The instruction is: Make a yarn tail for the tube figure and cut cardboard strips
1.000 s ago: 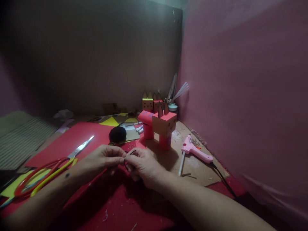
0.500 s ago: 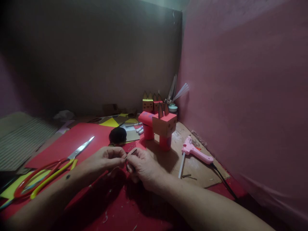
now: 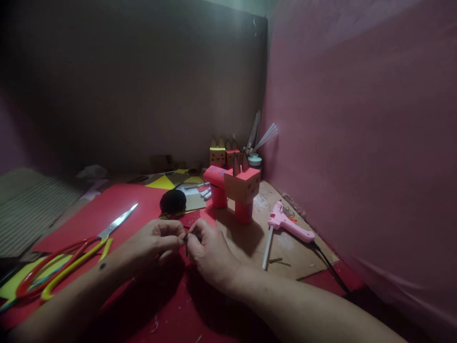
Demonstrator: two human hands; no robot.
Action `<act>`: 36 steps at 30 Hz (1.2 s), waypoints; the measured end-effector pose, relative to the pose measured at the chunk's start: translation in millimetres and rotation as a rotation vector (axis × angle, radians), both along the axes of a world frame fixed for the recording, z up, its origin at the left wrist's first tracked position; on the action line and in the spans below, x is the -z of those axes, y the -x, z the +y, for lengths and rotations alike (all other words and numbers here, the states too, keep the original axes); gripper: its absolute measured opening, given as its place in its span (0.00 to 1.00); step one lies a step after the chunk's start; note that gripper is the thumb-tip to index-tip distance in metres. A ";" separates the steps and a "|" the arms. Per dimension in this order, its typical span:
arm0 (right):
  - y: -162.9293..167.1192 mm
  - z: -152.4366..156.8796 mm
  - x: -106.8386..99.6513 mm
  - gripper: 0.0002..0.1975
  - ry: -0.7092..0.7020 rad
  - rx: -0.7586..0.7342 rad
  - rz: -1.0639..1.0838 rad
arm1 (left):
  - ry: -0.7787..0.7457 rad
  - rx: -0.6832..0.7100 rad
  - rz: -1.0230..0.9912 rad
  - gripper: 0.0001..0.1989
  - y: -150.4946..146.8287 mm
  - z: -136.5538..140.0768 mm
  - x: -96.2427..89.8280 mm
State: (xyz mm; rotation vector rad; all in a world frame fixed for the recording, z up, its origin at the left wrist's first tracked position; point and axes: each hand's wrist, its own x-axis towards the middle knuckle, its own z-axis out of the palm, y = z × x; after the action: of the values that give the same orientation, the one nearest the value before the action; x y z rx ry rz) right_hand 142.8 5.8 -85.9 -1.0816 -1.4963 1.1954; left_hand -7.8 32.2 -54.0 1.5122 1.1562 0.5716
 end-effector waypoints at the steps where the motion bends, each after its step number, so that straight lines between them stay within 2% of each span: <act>1: -0.7 -1.1 -1.5 0.06 -0.074 0.042 -0.111 | -0.001 0.008 0.002 0.04 -0.5 -0.8 -0.1; 4: -2.1 -2.1 -2.5 0.07 -0.191 0.099 -0.284 | -0.011 0.015 0.043 0.04 -1.3 -2.6 -0.4; 9: -1.3 1.8 4.6 0.06 -0.199 0.098 -0.178 | -0.014 0.054 -0.021 0.10 2.4 -0.7 -0.1; 11: -0.6 3.0 6.7 0.07 -0.218 0.108 -0.131 | 0.002 0.027 -0.067 0.12 3.9 1.5 0.6; 20: -0.4 -4.9 -1.0 0.07 -0.244 0.101 -0.101 | 0.180 0.035 -0.161 0.13 6.5 4.7 9.6; 26: -0.7 -5.2 0.8 0.07 -0.328 0.141 -0.135 | 0.137 0.001 -0.181 0.11 -0.1 0.7 9.3; 28: -1.0 -3.4 3.1 0.07 -0.330 0.141 -0.126 | 0.045 -0.039 -0.114 0.08 -3.6 -2.1 6.6; 29: -1.2 -2.5 4.3 0.07 -0.329 0.143 -0.123 | -0.055 -0.054 -0.048 0.07 -4.5 -3.6 5.5; 34: -1.5 1.1 10.4 0.07 -0.325 0.133 -0.071 | -0.943 -0.036 0.451 0.10 0.0 -8.5 7.8; 36: -1.6 2.4 12.7 0.07 -0.290 0.109 0.001 | -1.093 -0.040 0.617 0.12 3.1 -7.6 10.5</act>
State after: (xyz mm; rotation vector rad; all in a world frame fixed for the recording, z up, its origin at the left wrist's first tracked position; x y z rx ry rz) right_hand 144.4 8.2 -98.6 -0.9514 -1.5344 0.8722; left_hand -10.8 24.6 -64.5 2.7396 1.4113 0.8663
